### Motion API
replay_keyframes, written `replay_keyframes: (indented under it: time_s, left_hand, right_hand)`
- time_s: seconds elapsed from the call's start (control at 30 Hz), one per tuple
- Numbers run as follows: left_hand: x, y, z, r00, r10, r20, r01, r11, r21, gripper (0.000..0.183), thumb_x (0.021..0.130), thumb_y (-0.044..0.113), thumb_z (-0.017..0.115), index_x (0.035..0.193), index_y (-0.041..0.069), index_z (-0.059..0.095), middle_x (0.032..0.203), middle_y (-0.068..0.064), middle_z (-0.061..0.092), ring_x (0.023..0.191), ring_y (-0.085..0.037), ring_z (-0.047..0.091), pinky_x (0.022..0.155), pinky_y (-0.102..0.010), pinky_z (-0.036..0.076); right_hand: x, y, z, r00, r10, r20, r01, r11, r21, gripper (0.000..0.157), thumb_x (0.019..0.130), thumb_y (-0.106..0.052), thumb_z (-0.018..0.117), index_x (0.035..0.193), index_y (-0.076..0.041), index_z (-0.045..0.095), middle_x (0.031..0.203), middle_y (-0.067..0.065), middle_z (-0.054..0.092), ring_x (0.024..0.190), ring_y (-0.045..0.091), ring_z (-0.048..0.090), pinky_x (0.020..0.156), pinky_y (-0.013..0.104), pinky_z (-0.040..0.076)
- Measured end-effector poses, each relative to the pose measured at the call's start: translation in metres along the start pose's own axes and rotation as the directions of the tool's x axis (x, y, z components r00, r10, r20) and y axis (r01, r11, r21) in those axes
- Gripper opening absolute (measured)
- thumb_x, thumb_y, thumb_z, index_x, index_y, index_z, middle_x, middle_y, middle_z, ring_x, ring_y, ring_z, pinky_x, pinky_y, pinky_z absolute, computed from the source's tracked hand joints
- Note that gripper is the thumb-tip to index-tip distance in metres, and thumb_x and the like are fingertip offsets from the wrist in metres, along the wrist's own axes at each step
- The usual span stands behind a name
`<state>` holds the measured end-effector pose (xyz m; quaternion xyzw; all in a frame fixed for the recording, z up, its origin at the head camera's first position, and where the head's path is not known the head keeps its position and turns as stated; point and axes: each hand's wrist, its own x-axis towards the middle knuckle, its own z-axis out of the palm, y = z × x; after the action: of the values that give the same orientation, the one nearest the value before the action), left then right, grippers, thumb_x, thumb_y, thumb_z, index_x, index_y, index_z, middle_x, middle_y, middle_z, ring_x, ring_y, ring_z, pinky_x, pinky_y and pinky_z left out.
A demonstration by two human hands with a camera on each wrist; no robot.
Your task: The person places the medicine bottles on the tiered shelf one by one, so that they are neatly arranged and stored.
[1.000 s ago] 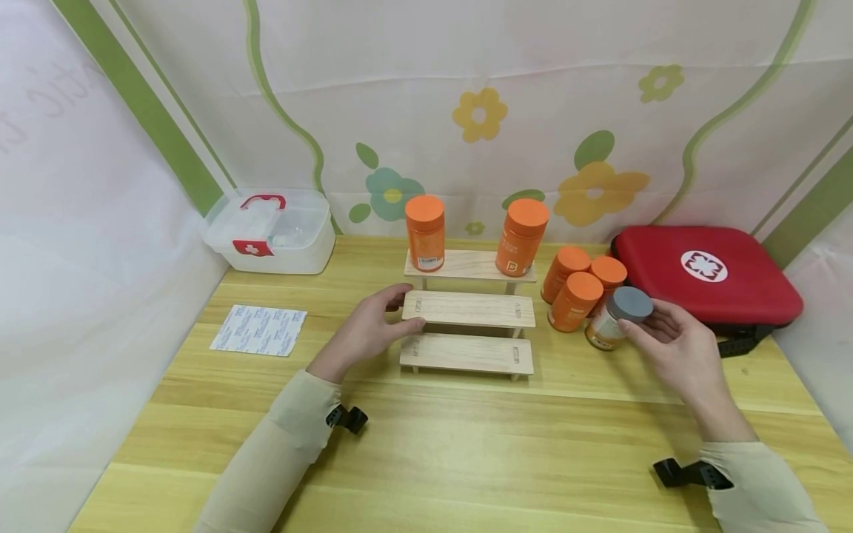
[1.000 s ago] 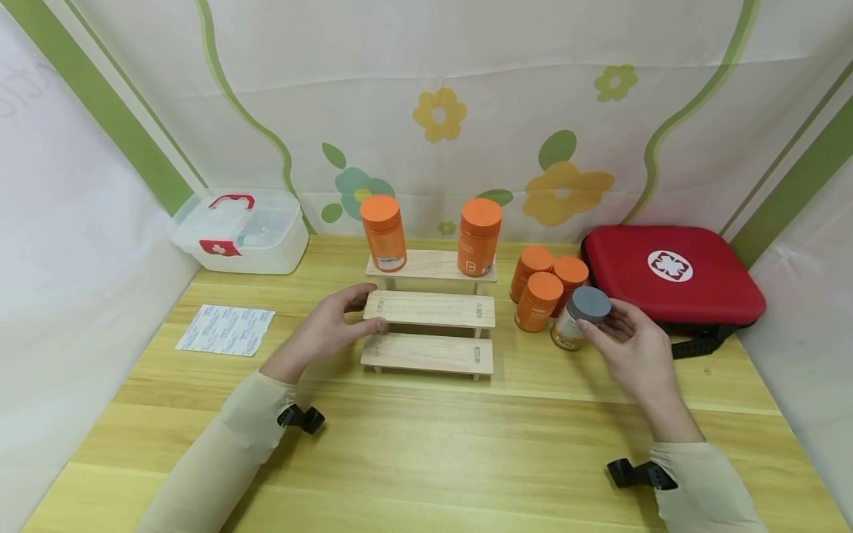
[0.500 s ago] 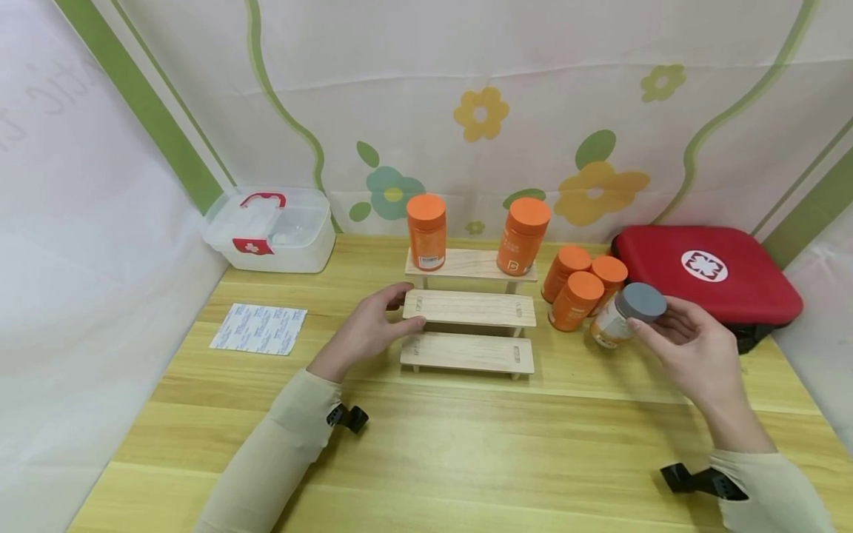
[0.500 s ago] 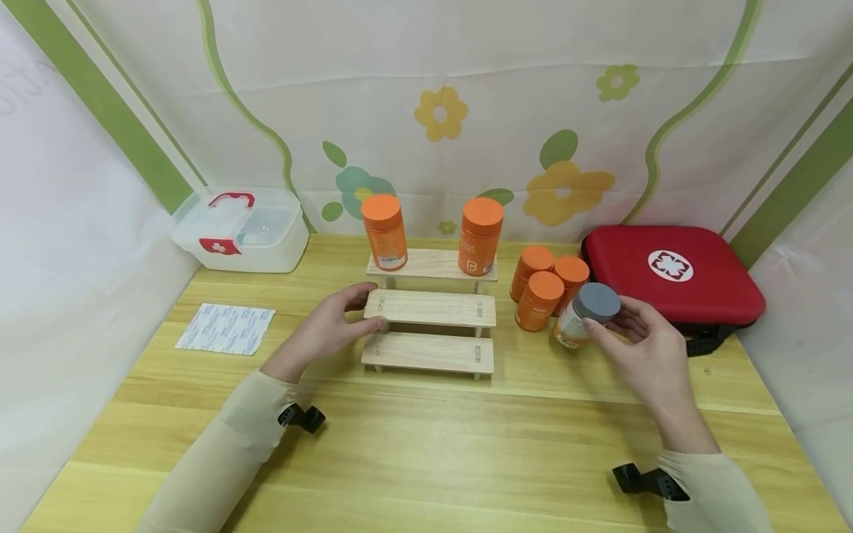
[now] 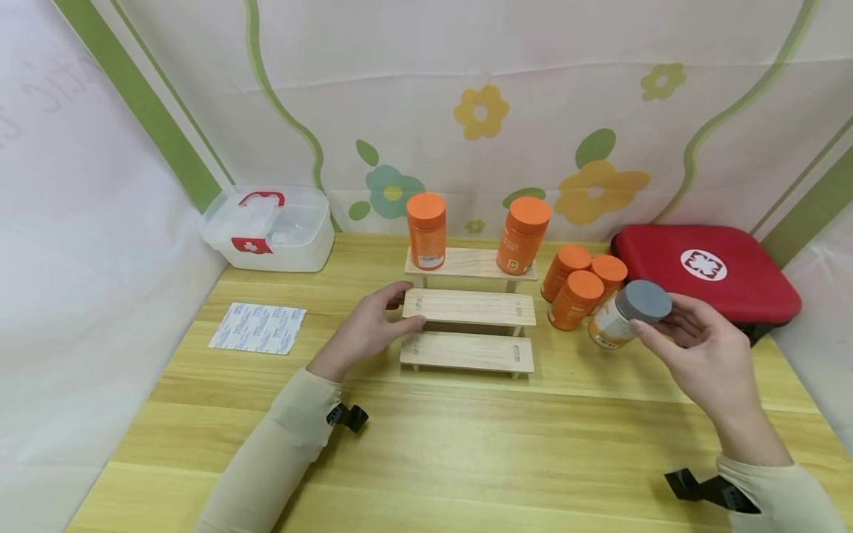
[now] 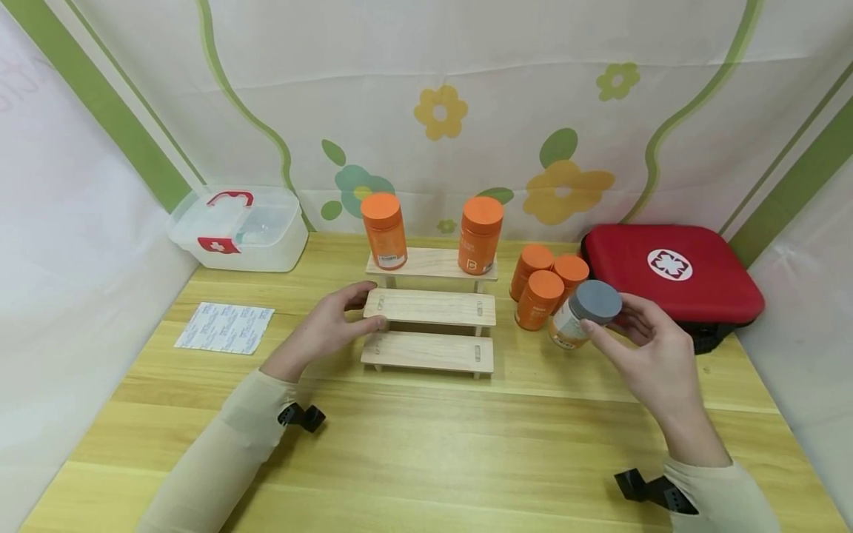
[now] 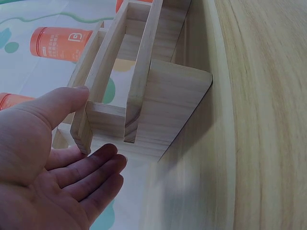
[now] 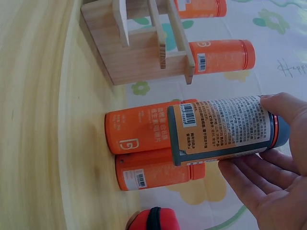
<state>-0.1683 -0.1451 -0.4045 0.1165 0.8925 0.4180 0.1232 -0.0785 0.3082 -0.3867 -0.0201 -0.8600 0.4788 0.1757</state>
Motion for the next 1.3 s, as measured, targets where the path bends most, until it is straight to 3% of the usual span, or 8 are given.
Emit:
replay_keyframes:
  time_s: [0.67,1.3]
  left_hand:
    - [0.001,0.001,0.001,1.000,-0.005,-0.005,0.005,1.000,0.016,0.080,0.100,0.043,0.079,0.164,0.012,0.044,0.162,-0.015,0.054,0.147,-0.037,0.055,0.122,-0.056,0.048]
    - [0.000,0.001,0.002,0.999,-0.033,-0.009,0.033,0.999,0.003,0.082,0.098,0.045,0.080,0.164,0.015,0.042,0.161,-0.017,0.055,0.148,-0.037,0.054,0.122,-0.057,0.048]
  right_hand:
    - [0.000,-0.030,0.018,0.989,-0.151,-0.002,0.150,0.987,0.063,0.057,0.083,0.012,0.086,0.136,-0.001,0.068,0.122,-0.019,0.071,0.105,-0.006,0.071,0.091,0.005,0.055]
    - [0.010,-0.049,0.042,0.976,-0.215,0.033,0.210,0.971,0.112,0.057,0.083,0.013,0.085,0.136,0.005,0.065,0.123,-0.016,0.070,0.109,-0.004,0.070,0.095,0.006,0.054]
